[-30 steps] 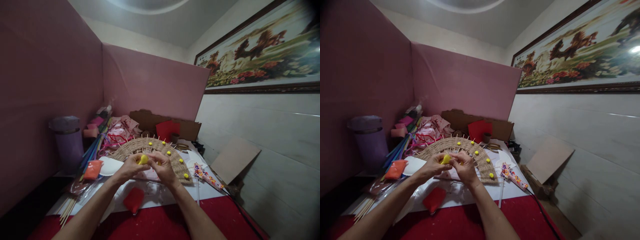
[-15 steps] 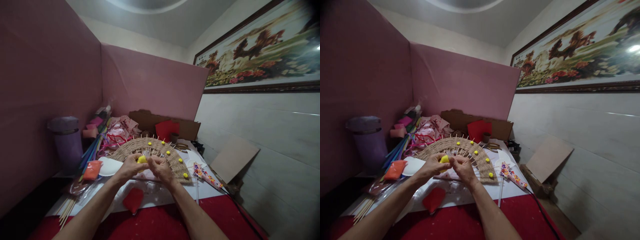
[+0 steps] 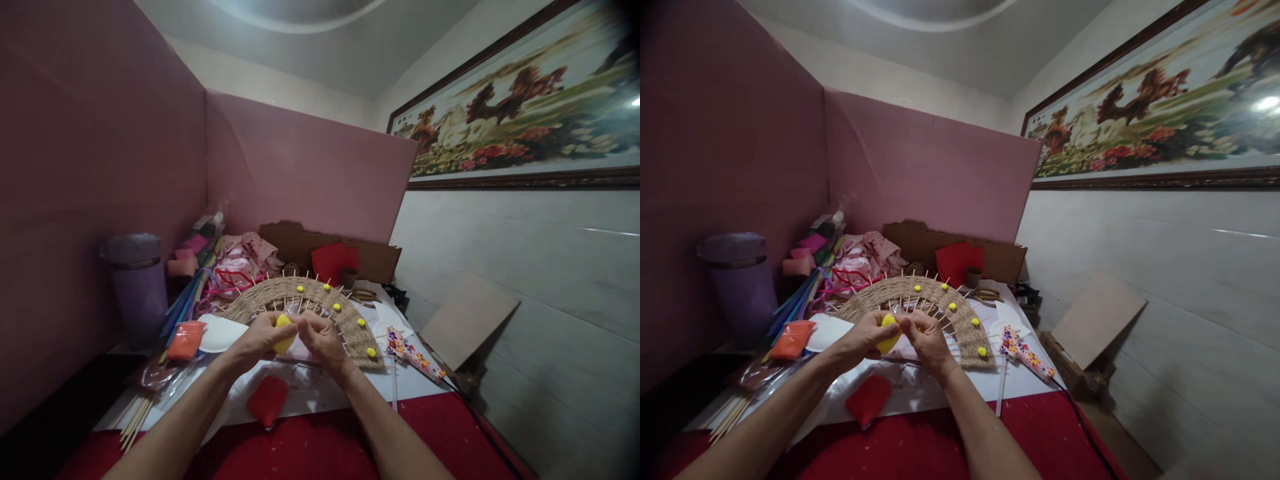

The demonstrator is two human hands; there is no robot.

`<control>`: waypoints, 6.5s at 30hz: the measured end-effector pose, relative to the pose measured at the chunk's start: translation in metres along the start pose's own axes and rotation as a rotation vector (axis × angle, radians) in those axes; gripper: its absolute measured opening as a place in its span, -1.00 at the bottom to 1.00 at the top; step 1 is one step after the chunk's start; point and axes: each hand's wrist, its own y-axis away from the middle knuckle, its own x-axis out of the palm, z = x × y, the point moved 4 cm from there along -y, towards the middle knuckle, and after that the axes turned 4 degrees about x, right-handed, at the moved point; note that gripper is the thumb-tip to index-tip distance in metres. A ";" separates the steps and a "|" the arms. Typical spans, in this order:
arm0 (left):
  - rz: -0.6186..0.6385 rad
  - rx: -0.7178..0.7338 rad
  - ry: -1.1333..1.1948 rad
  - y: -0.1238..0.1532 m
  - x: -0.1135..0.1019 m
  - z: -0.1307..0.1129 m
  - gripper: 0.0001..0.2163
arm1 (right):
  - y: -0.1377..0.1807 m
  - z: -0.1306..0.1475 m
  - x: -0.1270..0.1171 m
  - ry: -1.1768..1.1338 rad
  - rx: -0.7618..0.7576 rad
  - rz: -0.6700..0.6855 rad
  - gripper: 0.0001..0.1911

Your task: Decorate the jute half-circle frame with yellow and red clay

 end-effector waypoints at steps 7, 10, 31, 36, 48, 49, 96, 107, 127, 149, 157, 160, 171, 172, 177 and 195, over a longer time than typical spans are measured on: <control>-0.039 -0.037 -0.055 0.003 0.005 -0.005 -0.49 | 0.001 -0.007 0.003 -0.035 0.067 0.044 -0.37; -0.051 0.000 0.005 0.003 0.005 -0.010 -0.46 | 0.002 -0.006 0.003 -0.165 0.176 -0.004 -0.35; -0.203 0.105 0.091 -0.003 -0.002 -0.007 -0.50 | -0.002 -0.005 0.000 -0.110 0.107 -0.169 -0.73; -0.176 0.211 0.101 -0.001 0.001 -0.015 -0.60 | 0.000 -0.002 -0.004 -0.091 0.117 -0.225 -0.73; -0.190 0.249 0.195 -0.003 -0.002 -0.013 -0.73 | -0.001 0.001 -0.007 -0.115 0.181 -0.231 -0.76; -0.195 0.250 0.192 -0.003 -0.002 -0.013 -0.73 | -0.001 0.001 -0.007 -0.109 0.181 -0.230 -0.77; -0.233 0.261 0.114 -0.003 -0.005 -0.014 -0.76 | -0.002 0.004 -0.009 0.022 0.056 -0.231 -0.87; -0.240 0.269 0.088 -0.002 -0.003 -0.017 -0.77 | -0.001 0.005 -0.010 0.073 0.033 -0.231 -0.82; -0.218 0.257 0.078 -0.003 -0.002 -0.012 -0.73 | -0.001 0.003 -0.009 0.159 0.013 -0.235 -0.85; -0.207 0.252 0.117 -0.003 -0.002 -0.013 -0.74 | 0.000 0.007 -0.010 0.182 -0.003 -0.268 -0.83; -0.257 0.242 0.116 -0.003 -0.006 -0.012 -0.70 | 0.000 0.000 -0.005 0.129 0.081 -0.226 -0.81; -0.280 0.243 0.145 -0.005 -0.010 -0.010 -0.70 | 0.001 0.001 -0.007 0.134 0.066 -0.248 -0.81; -0.279 0.259 0.179 -0.006 -0.017 -0.008 -0.73 | -0.001 0.000 -0.008 0.026 0.122 -0.240 -0.78; -0.277 0.251 0.187 -0.006 -0.017 -0.007 -0.73 | -0.001 0.001 -0.007 0.007 0.131 -0.227 -0.78; -0.279 0.235 0.210 -0.006 -0.014 -0.008 -0.72 | 0.000 0.003 -0.006 0.013 0.111 -0.255 -0.77; -0.614 0.385 0.296 -0.005 -0.043 -0.018 -0.75 | 0.005 -0.011 0.017 -0.174 0.328 -0.106 -0.69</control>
